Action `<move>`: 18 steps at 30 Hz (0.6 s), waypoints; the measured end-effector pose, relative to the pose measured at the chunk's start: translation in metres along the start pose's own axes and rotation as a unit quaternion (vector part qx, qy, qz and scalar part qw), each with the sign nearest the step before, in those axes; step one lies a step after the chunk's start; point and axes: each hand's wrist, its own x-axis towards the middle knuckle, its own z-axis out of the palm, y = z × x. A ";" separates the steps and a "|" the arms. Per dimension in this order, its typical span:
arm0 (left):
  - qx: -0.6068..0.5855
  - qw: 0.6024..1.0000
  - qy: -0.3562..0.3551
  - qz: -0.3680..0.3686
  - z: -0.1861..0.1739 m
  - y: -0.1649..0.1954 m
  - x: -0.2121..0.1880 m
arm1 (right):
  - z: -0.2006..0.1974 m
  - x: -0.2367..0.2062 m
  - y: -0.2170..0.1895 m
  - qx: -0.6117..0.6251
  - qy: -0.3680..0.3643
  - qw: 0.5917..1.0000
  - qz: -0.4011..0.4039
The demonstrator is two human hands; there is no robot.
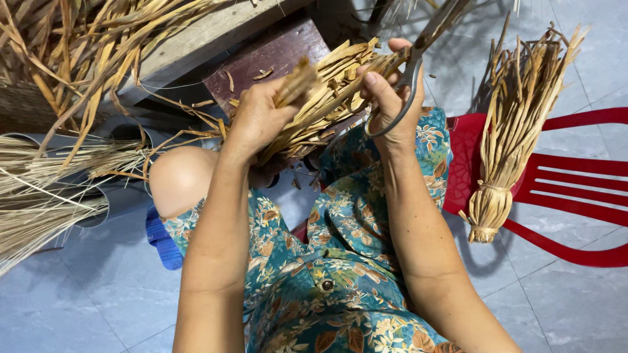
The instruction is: The person sits on the floor and trims dried palm leaf strips with scissors, cutting off ends and unwanted parts. They sort the trimmed strips, set finished pieces aside, and gather more leaves from a pile on a low wooden bench to continue trimming.
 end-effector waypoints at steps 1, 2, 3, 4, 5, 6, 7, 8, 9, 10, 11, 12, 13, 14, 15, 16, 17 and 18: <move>-0.058 0.998 0.012 0.028 0.004 0.003 0.001 | 0.001 -0.002 -0.002 0.010 -0.012 1.000 0.001; -0.116 0.991 0.024 0.055 0.009 0.005 0.002 | 0.003 -0.005 -0.003 0.021 -0.024 0.999 0.003; -0.187 0.981 0.002 0.045 0.015 0.006 0.003 | 0.005 -0.007 -0.004 0.031 -0.037 0.999 0.005; -0.258 0.965 -0.019 0.036 0.023 0.008 0.005 | 0.006 -0.007 -0.005 0.016 -0.046 0.999 0.000; -0.328 0.943 -0.041 0.026 0.029 0.008 0.006 | 0.007 -0.008 -0.007 0.001 -0.056 0.998 -0.005; -0.332 0.941 -0.052 0.034 0.036 0.008 0.006 | 0.008 -0.008 -0.008 -0.015 -0.065 0.998 -0.010; -0.336 0.939 -0.064 0.043 0.042 0.007 0.005 | 0.009 -0.008 -0.008 -0.010 -0.068 0.998 -0.008; -0.339 0.936 -0.077 0.053 0.045 0.006 0.006 | 0.010 -0.007 -0.007 -0.006 -0.070 0.998 -0.006; -0.318 0.945 -0.065 0.041 0.045 0.004 0.008 | 0.010 -0.008 -0.006 -0.002 -0.071 0.997 -0.003; -0.296 0.953 -0.054 0.028 0.044 0.002 0.009 | 0.008 -0.009 -0.006 -0.029 -0.063 0.998 -0.006; -0.274 0.961 -0.042 0.015 0.043 0.000 0.010 | 0.007 -0.009 -0.005 -0.056 -0.055 0.997 -0.008; -0.281 0.959 -0.018 0.043 0.039 -0.002 0.012 | 0.006 -0.009 -0.004 -0.083 -0.048 0.995 -0.011; -0.288 0.955 0.006 0.071 0.034 -0.004 0.013 | 0.004 -0.007 -0.003 -0.106 -0.051 0.993 0.012; -0.294 0.950 0.031 0.100 0.028 -0.006 0.013 | 0.002 -0.005 -0.002 -0.129 -0.054 0.990 0.036; -0.276 0.956 0.046 0.087 0.021 -0.008 0.012 | 0.001 -0.003 -0.002 -0.151 -0.058 0.985 0.060; -0.258 0.961 0.062 0.075 0.013 -0.010 0.011 | -0.001 -0.004 -0.002 -0.176 -0.100 0.978 0.056; -0.240 0.966 0.077 0.063 0.006 -0.010 0.011 | -0.003 -0.006 -0.003 -0.201 -0.143 0.968 0.052; -0.236 0.965 0.083 0.083 0.001 -0.009 0.011 | -0.004 -0.007 -0.003 -0.226 -0.185 0.955 0.047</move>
